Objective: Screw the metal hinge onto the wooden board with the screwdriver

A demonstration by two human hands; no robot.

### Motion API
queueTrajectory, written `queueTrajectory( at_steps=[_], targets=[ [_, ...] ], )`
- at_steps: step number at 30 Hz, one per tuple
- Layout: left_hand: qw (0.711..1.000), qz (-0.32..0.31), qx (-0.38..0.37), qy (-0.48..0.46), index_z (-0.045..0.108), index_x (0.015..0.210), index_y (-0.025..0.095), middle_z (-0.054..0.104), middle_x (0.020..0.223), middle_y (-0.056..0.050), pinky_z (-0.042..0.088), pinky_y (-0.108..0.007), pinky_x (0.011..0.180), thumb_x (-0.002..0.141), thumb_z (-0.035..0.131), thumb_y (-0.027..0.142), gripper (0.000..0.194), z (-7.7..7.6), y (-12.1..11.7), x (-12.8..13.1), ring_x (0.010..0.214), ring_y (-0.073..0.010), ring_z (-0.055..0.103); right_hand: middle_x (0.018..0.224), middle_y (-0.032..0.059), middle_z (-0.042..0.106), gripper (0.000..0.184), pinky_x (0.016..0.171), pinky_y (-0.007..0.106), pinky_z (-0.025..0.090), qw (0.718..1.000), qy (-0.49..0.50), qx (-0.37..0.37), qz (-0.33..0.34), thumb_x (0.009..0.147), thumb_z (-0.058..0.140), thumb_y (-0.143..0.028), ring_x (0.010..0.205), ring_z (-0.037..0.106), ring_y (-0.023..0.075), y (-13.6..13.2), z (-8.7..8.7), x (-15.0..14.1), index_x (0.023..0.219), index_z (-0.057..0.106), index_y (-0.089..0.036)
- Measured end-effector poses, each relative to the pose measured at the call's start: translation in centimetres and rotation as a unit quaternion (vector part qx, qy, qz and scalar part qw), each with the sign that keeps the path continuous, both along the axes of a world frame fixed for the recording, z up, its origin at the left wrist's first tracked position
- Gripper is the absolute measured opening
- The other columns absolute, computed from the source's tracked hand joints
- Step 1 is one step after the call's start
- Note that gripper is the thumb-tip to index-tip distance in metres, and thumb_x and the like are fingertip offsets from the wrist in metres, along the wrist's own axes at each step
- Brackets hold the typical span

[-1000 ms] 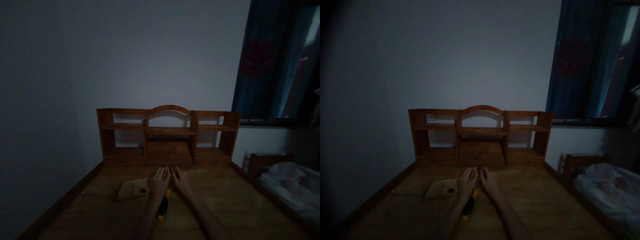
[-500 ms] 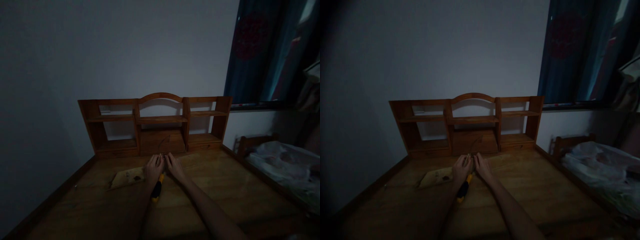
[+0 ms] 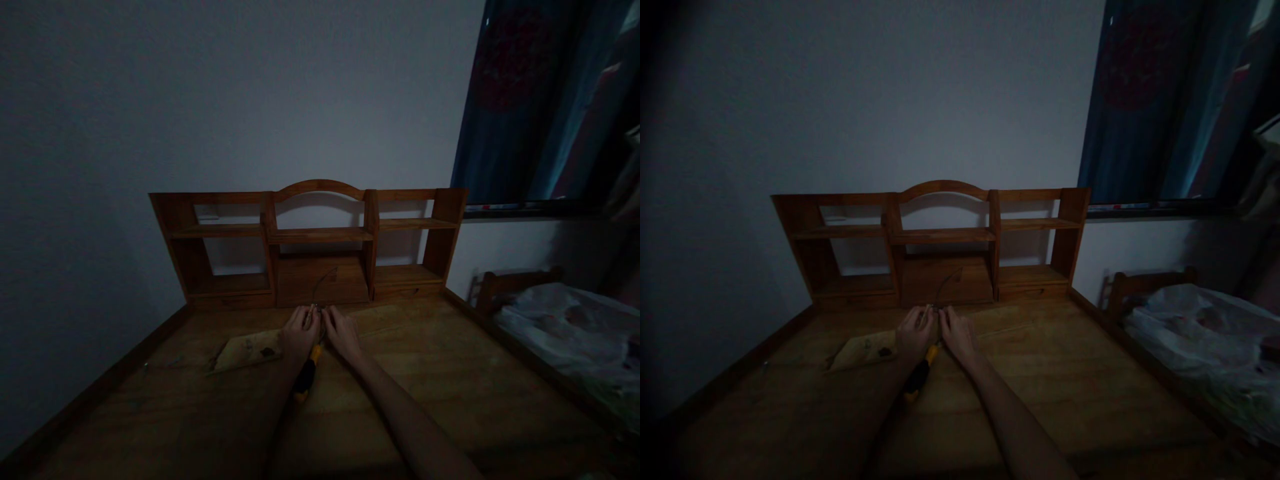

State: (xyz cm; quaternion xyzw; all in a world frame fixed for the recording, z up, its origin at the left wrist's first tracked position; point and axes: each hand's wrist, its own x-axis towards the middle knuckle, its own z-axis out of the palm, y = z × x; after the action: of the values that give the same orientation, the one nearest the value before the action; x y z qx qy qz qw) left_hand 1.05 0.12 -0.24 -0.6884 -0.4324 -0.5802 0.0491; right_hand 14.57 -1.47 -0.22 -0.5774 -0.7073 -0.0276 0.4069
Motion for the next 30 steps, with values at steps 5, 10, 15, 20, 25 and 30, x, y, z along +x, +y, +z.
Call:
queueTrajectory(
  at_steps=[5, 10, 15, 20, 25, 30],
  targets=[
    [1.0, 0.012, -0.008, -0.021, 0.063, 0.085, 0.021, 0.066, 0.084, -0.004, 0.046, -0.023, 0.072, 0.091, 0.054, 0.032, 0.016, 0.17, -0.22, -0.05, 0.078, -0.0148, 0.062, 0.086, 0.0052, 0.073, 0.029, 0.062, 0.028, 0.032, 1.0, -0.009, -0.013, 0.007, 0.102, 0.034, -0.04, 0.072, 0.067, 0.0198, -0.27, 0.01, -0.17, 0.109, 0.056, -0.022],
    [0.998, 0.008, -0.04, -0.049, 0.062, 0.082, 0.021, 0.065, 0.08, -0.002, 0.045, -0.023, 0.071, 0.092, 0.053, 0.032, 0.017, 0.24, -0.24, -0.06, 0.075, -0.0139, 0.061, 0.086, 0.0031, 0.073, 0.03, 0.062, 0.028, 0.033, 1.0, 0.009, -0.011, 0.017, 0.101, 0.037, -0.045, 0.071, 0.067, 0.0199, -0.28, -0.09, -0.18, 0.108, 0.056, -0.023],
    [0.997, -0.011, -0.047, -0.057, 0.059, 0.081, 0.021, 0.064, 0.078, -0.001, 0.044, -0.022, 0.07, 0.092, 0.053, 0.034, 0.018, 0.11, -0.12, -0.05, 0.074, -0.0134, 0.06, 0.096, 0.0039, 0.073, 0.029, 0.064, 0.027, 0.034, 0.999, 0.02, 0.009, 0.032, 0.103, 0.03, -0.036, 0.073, 0.067, 0.0184, -0.33, -0.16, -0.19, 0.107, 0.055, -0.022],
    [0.997, -0.002, -0.051, -0.059, 0.06, 0.081, 0.021, 0.064, 0.078, -0.001, 0.044, -0.023, 0.07, 0.092, 0.053, 0.034, 0.019, 0.06, -0.13, -0.03, 0.072, -0.0134, 0.059, 0.087, 0.0034, 0.072, 0.029, 0.063, 0.027, 0.035, 0.999, 0.029, 0.002, 0.024, 0.101, 0.037, -0.043, 0.07, 0.066, 0.0186, -0.45, -0.02, -0.15, 0.109, 0.055, -0.022],
    [0.998, 0.002, -0.05, -0.047, 0.061, 0.082, 0.021, 0.066, 0.08, -0.002, 0.044, -0.023, 0.071, 0.091, 0.054, 0.032, 0.016, 0.02, -0.22, 0.05, 0.075, -0.0141, 0.061, 0.093, 0.005, 0.073, 0.032, 0.064, 0.027, 0.034, 1.0, 0.027, -0.006, 0.014, 0.103, 0.033, -0.042, 0.073, 0.066, 0.0186, 0.07, -0.33, -0.08, 0.104, 0.057, -0.022],
    [0.998, -0.006, -0.053, -0.047, 0.06, 0.081, 0.021, 0.065, 0.079, -0.002, 0.045, -0.023, 0.07, 0.091, 0.053, 0.032, 0.016, -0.03, -0.13, -0.04, 0.075, -0.0141, 0.06, 0.089, 0.0038, 0.072, 0.024, 0.062, 0.027, 0.034, 0.999, 0.034, 0.002, 0.027, 0.1, 0.037, -0.038, 0.07, 0.066, 0.0178, 0.31, -0.78, -0.19, 0.105, 0.055, -0.022]
  ],
)
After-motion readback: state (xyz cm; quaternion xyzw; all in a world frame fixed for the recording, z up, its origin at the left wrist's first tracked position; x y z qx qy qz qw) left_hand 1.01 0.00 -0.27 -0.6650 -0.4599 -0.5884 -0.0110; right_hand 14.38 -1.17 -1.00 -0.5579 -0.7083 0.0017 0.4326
